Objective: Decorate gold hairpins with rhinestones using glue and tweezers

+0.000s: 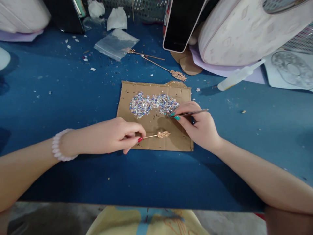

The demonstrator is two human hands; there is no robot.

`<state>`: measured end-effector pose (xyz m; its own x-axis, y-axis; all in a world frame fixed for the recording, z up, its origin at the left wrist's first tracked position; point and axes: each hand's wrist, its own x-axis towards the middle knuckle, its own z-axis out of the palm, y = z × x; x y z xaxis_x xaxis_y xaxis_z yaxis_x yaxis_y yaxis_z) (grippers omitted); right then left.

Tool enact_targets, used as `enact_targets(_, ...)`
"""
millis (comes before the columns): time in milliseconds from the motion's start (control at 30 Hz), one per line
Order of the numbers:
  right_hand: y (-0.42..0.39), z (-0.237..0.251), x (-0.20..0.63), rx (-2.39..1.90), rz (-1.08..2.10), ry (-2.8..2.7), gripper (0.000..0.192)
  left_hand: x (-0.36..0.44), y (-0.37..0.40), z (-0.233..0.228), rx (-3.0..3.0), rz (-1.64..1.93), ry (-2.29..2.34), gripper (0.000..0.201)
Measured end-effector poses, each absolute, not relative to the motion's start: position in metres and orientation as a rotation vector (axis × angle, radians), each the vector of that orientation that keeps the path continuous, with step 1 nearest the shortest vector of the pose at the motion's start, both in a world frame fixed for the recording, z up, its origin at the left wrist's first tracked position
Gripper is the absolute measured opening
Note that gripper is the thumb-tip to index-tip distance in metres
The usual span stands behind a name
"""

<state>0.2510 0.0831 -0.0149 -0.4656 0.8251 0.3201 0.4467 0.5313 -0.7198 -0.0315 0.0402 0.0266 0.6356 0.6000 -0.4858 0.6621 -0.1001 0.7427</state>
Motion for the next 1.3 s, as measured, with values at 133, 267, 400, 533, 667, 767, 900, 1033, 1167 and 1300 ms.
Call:
enact_targets(133,0.0833,-0.0153,0.2518,-1.030,0.738,-2.115,0.015,-0.0313,0.0403,0.0270,1.784,-0.071,1.020,0.027)
enact_targets(267,0.0830,-0.0141,0.2508,-1.025,0.731,-2.127,0.016,-0.0307,0.0402,0.0272,1.776,-0.061,1.018,0.028)
enact_targets(400,0.0828,-0.0131,0.2494,-1.010,0.708,-2.141,0.016,-0.0303,0.0402,0.0258,1.773,-0.043,1.012,0.028)
enact_targets(533,0.0831,-0.0146,0.2497,-0.960,0.640,-2.167,0.017,-0.0304,0.0403,0.0253,1.778,-0.048,1.012,0.028)
enact_targets(667,0.0831,-0.0167,0.2502,-0.910,0.537,-2.210,0.016,-0.0298,0.0403,0.0263,1.799,-0.037,1.015,0.027)
enact_targets(767,0.0832,-0.0174,0.2503,-0.889,0.512,-2.215,0.016,-0.0298,0.0399,0.0262,1.804,-0.028,1.012,0.027)
enact_targets(900,0.0831,-0.0172,0.2504,-0.882,0.529,-2.207,0.016,-0.0313,0.0393,0.0246,1.806,-0.012,1.000,0.027)
enact_targets(1033,0.0829,-0.0171,0.2506,-0.901,0.555,-2.200,0.015,-0.0316,0.0394,0.0236,1.813,-0.008,0.997,0.025)
enact_targets(1167,0.0826,-0.0171,0.2509,-0.954,0.591,-2.181,0.014,-0.0306,0.0397,0.0238,1.784,-0.030,1.012,0.027)
enact_targets(1300,0.0822,-0.0164,0.2511,-0.976,0.627,-2.157,0.014,-0.0308,0.0397,0.0255,1.739,-0.056,1.034,0.030)
